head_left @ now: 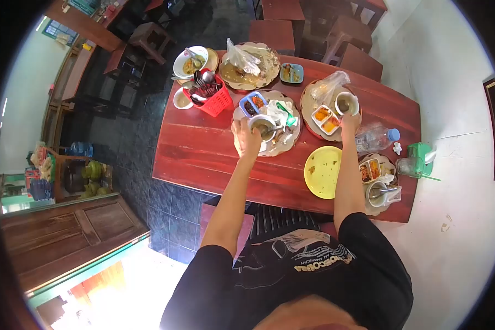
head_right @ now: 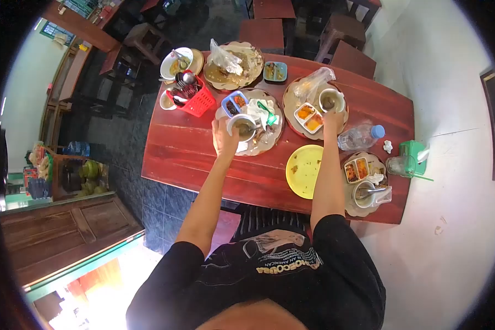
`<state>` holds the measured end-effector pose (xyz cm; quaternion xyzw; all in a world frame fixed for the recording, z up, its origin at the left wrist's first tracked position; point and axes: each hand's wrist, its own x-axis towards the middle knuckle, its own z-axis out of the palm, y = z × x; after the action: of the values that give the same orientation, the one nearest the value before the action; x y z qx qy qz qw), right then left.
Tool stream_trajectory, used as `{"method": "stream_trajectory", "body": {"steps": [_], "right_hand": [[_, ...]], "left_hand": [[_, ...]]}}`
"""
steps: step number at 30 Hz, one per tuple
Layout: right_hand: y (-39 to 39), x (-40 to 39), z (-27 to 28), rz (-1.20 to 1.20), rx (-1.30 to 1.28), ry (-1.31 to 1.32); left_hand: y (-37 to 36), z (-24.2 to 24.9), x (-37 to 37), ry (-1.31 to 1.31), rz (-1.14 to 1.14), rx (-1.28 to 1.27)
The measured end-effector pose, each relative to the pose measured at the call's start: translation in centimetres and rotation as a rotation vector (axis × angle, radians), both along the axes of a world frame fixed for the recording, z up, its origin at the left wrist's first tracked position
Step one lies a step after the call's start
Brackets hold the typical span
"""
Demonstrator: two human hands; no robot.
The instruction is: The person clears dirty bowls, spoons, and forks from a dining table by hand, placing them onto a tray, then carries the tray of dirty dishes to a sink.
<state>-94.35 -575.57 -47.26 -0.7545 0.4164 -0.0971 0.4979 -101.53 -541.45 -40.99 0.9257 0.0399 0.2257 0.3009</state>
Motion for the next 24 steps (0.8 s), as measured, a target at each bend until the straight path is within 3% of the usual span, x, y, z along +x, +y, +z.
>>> {"method": "stream_trajectory", "body": {"steps": [1,3,4,6,12,17,23,24], "right_hand": [[-1.2,0.4,-1.8,-0.003,0.008,-0.012],[-1.3,0.4,-1.7,0.033,-0.338,-0.118],[-1.5,-0.2,-1.8,0.072,-0.377,-0.183],[0.1,-1.9,2.0,0.169,-0.406,-0.224],[5.6,-7.7,9.7,0.499,-0.199,-0.027],[12.2,-9.0,12.3,0.774,0.177,-0.046],[18.8,-6.3,7.8,1.01,0.292,0.007],[19.1,-5.8,6.0,1.022,0.188,-0.043]], "left_hand": [[0.5,-0.4,0.3,0.093,-0.001,-0.048],[1.5,-1.2,0.4,0.292,-0.007,-0.142],[2.0,-2.0,0.7,0.226,-0.059,-0.148],[2.3,-2.1,1.0,0.317,-0.088,-0.344],[3.8,-1.7,0.7,0.346,-0.028,-0.485],[6.1,0.3,1.3,0.314,0.084,-0.532],[8.4,0.1,2.4,0.309,0.114,-0.66],[9.0,-0.8,2.7,0.307,0.128,-0.679]]}}
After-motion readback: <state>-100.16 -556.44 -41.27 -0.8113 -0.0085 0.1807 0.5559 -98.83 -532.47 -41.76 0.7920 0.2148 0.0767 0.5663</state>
